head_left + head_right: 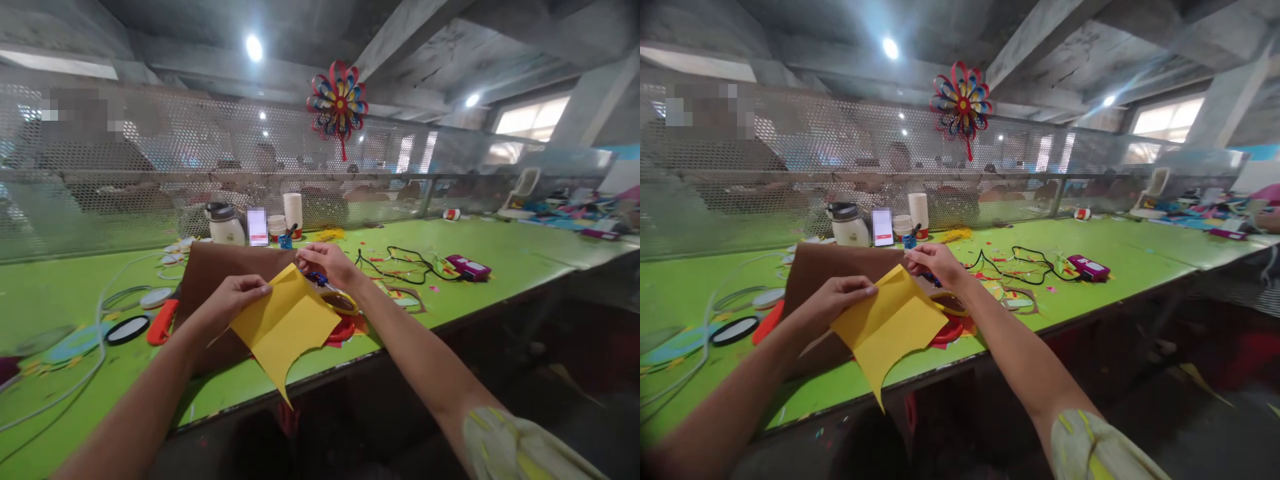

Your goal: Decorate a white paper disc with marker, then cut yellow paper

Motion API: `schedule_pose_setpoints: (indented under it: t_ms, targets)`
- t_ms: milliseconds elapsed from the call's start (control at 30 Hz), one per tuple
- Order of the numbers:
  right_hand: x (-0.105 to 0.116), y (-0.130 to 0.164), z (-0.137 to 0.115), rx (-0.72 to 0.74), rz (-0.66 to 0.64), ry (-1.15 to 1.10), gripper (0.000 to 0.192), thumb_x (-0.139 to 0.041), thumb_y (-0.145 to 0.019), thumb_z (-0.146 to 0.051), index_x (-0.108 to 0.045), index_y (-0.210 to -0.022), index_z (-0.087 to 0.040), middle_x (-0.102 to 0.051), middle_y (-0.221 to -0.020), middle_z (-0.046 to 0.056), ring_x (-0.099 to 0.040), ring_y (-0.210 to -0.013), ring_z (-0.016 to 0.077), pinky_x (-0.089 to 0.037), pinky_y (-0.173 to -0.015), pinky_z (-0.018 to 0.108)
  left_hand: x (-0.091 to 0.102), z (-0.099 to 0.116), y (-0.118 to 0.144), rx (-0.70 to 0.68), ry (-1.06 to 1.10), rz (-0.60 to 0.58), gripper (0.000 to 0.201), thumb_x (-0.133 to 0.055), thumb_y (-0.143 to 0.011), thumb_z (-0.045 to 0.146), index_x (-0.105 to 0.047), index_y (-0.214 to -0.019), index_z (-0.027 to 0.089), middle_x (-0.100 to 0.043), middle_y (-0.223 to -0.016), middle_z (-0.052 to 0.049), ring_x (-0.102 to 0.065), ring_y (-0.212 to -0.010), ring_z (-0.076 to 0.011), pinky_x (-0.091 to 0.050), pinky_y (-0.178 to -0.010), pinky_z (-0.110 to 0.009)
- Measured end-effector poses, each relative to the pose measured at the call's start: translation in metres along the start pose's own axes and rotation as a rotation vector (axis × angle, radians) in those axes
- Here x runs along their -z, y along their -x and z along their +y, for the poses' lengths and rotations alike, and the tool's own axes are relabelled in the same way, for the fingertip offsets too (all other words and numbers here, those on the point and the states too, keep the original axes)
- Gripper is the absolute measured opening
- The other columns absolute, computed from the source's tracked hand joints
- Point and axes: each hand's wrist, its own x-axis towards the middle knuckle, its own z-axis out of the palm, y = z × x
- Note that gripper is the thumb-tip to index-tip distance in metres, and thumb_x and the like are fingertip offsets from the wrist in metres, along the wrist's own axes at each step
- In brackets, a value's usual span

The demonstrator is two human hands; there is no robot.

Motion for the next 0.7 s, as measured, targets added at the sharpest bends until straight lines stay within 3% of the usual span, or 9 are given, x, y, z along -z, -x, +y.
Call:
schedule_pose_setpoints:
  t_ms: [167,267,400,567,700]
  targets:
    - [-0.021,0.016,-0.007,-0.104,-0.179,0.005,0.037,-0.078,-0.073,-0.051,-0.070,-0.089,-0.018,-0.068,-0.081,0.004,-0.063,-0.072,0.0163,-0.051,-0.068,0.030,0.001,0.005,0.002,0.018,0.068,0.011,0.036,-0.082,-0.065,0.049,-0.067,-0.074,0.018,-0.069,-0.064,0.001,-0.061,-0.055,-0.0137,-0.044,-0.052,-0.022]
    - [-0.026,0.021,-0.011,-0.139,-0.222,0.019,0.039,-0.084,-0.069,-0.041,-0.070,-0.098,-0.019,-0.069,-0.086,0.003,-0.064,-0.076,0.0171,-0.052,-0.070,0.030,0.000,0.005,0.002,0.017,0.081,0.005,0.036,-0.083,-0.064,0.048,-0.069,-0.074,0.017,-0.070,-0.065,0.000,-0.062,-0.056,-0.0144,-0.044,-0.052,-0.022]
    - [-0.030,0.024,-0.013,-0.134,-0.162,0.111,0.041,-0.089,-0.061,-0.031,-0.070,-0.095,-0.018,-0.067,-0.078,0.000,-0.061,-0.069,0.0144,-0.050,-0.063,0.027,-0.004,0.003,0.002,-0.001,0.078,-0.012,0.035,-0.083,-0.065,0.048,-0.070,-0.076,0.017,-0.071,-0.067,-0.001,-0.063,-0.058,-0.0147,-0.045,-0.053,-0.022]
    - [-0.028,0.021,-0.009,-0.156,-0.120,0.147,0.031,-0.085,-0.064,-0.039,-0.068,-0.077,-0.016,-0.066,-0.069,0.001,-0.059,-0.060,0.0133,-0.046,-0.055,0.026,-0.007,0.002,0.002,-0.026,0.070,-0.035,0.032,-0.082,-0.067,0.047,-0.071,-0.075,0.018,-0.071,-0.068,0.000,-0.063,-0.059,-0.0143,-0.045,-0.053,-0.022]
    - [-0.023,0.017,-0.004,-0.171,-0.096,0.165,0.029,-0.084,-0.063,-0.039,-0.069,-0.073,-0.016,-0.067,-0.067,0.002,-0.058,-0.057,0.0130,-0.045,-0.053,0.026,-0.010,0.004,0.003,-0.029,0.056,-0.054,0.032,-0.081,-0.067,0.048,-0.072,-0.075,0.018,-0.071,-0.069,-0.001,-0.062,-0.060,-0.0154,-0.045,-0.054,-0.023]
